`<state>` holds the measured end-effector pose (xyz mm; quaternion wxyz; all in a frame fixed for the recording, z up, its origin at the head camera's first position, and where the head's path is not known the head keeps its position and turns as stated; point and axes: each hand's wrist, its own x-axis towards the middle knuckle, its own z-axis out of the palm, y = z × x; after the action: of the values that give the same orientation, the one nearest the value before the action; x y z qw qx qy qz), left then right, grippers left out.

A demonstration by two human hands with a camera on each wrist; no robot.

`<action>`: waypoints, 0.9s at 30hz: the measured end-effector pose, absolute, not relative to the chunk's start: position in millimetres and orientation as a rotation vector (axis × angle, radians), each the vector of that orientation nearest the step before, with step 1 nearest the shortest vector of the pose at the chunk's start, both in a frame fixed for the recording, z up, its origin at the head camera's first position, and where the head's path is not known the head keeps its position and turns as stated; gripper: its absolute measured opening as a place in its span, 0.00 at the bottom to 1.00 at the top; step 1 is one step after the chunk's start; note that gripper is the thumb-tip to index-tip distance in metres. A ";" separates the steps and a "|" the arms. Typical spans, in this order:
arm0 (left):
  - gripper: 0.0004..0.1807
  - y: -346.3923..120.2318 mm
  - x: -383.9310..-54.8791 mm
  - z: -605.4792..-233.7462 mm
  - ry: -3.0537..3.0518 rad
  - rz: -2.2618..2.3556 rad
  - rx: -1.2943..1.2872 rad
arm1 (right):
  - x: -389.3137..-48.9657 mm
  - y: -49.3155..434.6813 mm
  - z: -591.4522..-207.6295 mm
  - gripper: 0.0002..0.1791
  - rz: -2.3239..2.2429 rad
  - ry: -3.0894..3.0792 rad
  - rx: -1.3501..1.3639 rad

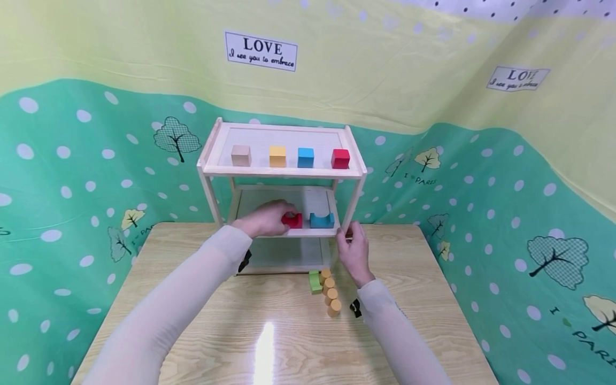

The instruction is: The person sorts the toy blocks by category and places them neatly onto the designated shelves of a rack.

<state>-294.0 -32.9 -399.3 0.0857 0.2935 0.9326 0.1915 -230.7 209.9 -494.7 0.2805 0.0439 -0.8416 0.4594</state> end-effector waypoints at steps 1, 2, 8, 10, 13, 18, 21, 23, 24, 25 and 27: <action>0.24 -33.0 -294.0 -399.8 2.782 0.573 0.873 | -230.6 209.8 -494.5 0.03 1.237 -2.260 0.112; 0.24 -33.1 -293.9 -400.1 2.783 0.577 0.871 | -230.4 209.6 -494.3 0.03 1.240 -2.264 0.107; 0.25 -34.5 -292.8 -401.3 2.782 0.601 0.865 | -229.2 208.5 -493.5 0.03 1.248 -2.274 0.097; 0.25 -35.1 -292.5 -401.8 2.787 0.606 0.871 | -229.2 208.2 -493.7 0.03 1.246 -2.268 0.104; 0.26 -36.7 -291.5 -403.4 2.807 0.616 0.892 | -229.3 208.2 -493.4 0.03 1.250 -2.263 0.106; 0.28 -43.2 -286.5 -405.7 2.871 0.634 0.927 | -229.9 208.9 -493.7 0.04 1.254 -2.267 0.109; 0.29 -47.6 -281.7 -406.6 2.914 0.653 0.950 | -229.9 209.7 -494.7 0.04 1.257 -2.260 0.106; 0.29 -50.3 -278.1 -407.3 2.939 0.671 0.958 | -229.9 210.0 -495.3 0.04 1.259 -2.253 0.103; 0.29 -51.6 -276.4 -407.8 2.955 0.676 0.958 | -230.1 210.1 -495.7 0.03 1.259 -2.251 0.103; 0.29 -53.0 -274.4 -408.3 2.966 0.686 0.957 | -230.6 210.1 -496.2 0.04 1.254 -2.253 0.104; 0.29 -55.2 -270.5 -409.4 2.995 0.694 0.938 | -231.3 209.8 -496.9 0.04 1.246 -2.256 0.111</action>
<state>-270.5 -55.2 -409.4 -0.0362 0.2916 0.9312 0.2159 -231.3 209.8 -496.9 0.2773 0.0415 -0.8403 0.4639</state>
